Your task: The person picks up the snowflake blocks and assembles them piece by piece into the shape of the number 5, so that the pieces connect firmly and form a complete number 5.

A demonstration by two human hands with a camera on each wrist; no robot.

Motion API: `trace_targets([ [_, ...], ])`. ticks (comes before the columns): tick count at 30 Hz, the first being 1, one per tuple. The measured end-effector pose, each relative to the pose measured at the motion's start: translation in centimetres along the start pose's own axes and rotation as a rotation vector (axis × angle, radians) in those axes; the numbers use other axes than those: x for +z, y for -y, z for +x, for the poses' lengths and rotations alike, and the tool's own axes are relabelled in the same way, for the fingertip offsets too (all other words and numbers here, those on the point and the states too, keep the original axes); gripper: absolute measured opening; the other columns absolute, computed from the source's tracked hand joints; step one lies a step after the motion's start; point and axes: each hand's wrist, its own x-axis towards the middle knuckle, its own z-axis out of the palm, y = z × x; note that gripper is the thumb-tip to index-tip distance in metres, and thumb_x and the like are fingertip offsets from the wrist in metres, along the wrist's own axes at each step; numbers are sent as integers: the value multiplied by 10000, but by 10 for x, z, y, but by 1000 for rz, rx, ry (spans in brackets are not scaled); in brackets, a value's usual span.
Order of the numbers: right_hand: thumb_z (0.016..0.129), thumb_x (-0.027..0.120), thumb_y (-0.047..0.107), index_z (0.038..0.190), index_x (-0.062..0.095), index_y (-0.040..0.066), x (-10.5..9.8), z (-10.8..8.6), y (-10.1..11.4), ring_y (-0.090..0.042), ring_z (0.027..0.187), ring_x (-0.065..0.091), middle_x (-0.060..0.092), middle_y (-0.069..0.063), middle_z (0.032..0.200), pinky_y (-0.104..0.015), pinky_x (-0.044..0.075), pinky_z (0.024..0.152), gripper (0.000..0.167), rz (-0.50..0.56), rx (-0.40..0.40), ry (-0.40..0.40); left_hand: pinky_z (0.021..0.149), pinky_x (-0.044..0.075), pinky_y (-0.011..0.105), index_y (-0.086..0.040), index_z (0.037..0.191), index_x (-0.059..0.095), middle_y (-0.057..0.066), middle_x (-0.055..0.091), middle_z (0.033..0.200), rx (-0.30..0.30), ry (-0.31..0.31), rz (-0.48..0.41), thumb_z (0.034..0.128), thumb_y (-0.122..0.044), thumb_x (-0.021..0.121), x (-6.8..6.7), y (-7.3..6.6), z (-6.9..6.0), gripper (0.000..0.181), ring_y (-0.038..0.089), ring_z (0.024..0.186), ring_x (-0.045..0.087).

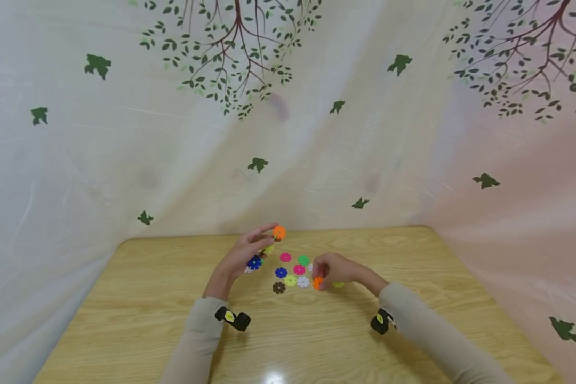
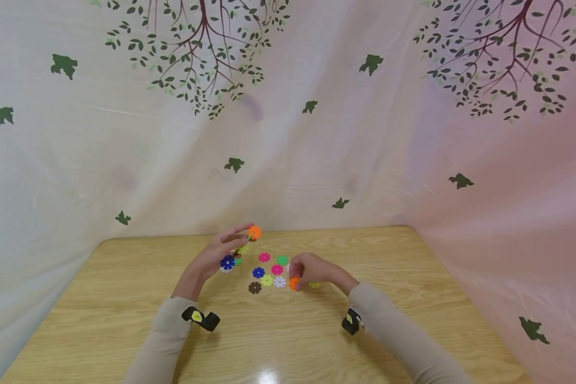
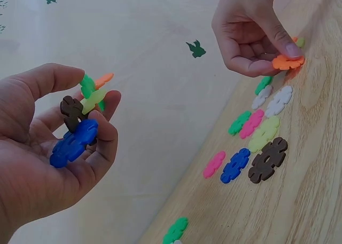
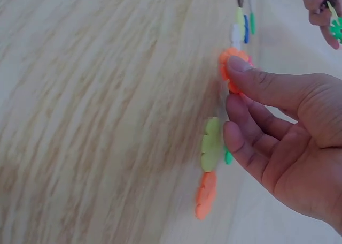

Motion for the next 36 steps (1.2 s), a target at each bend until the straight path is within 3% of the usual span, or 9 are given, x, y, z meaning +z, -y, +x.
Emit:
trace_targets([
  [3, 809, 796, -57, 902, 685, 19, -2, 3, -1, -122, 735, 548, 663, -74, 842, -220, 507, 665, 164, 22, -13, 10, 791, 521, 270, -175, 1539, 456, 155, 504, 1494, -4, 0, 7, 1057, -213, 557, -2, 1, 0, 494, 353, 1281, 470],
  [10, 840, 758, -57, 943, 731, 17, -4, 11, 3, -121, 742, 555, 682, -62, 847, -226, 509, 669, 129, 79, -62, 0, 829, 520, 303, -183, 1534, 463, 152, 496, 1502, 3, -6, 28, 1056, -227, 558, -5, 2, -3, 489, 187, 1191, 523],
  [14, 878, 748, -17, 969, 747, 16, -4, 17, 9, -120, 763, 595, 720, -66, 884, -245, 547, 705, 97, 124, -63, -32, 819, 519, 299, -177, 1538, 456, 148, 512, 1479, 0, -19, 10, 1061, -213, 547, -5, 1, -5, 487, 212, 1177, 514],
  [21, 909, 739, 30, 991, 736, 5, -3, 32, 26, -170, 787, 665, 739, -73, 900, -454, 607, 764, 86, 216, -110, -102, 855, 501, 302, -169, 1561, 413, 134, 556, 1393, -9, -76, -29, 1066, -238, 528, -3, 0, -4, 513, 170, 1076, 506],
  [28, 923, 758, 122, 1012, 730, 40, 1, 44, 50, -162, 836, 676, 735, -22, 942, -460, 598, 843, 124, 295, -131, -165, 890, 482, 332, -163, 1565, 394, 158, 542, 1402, -25, -146, -74, 1077, -235, 503, -2, 0, 0, 505, 160, 1031, 496],
  [36, 908, 765, 80, 1005, 727, -2, 11, 56, 71, -261, 837, 704, 733, -34, 911, -534, 606, 850, 132, 365, -189, -228, 970, 463, 416, -164, 1549, 411, 106, 535, 1374, -10, -194, -154, 1076, -219, 505, 0, -1, 1, 486, 195, 1154, 488],
])
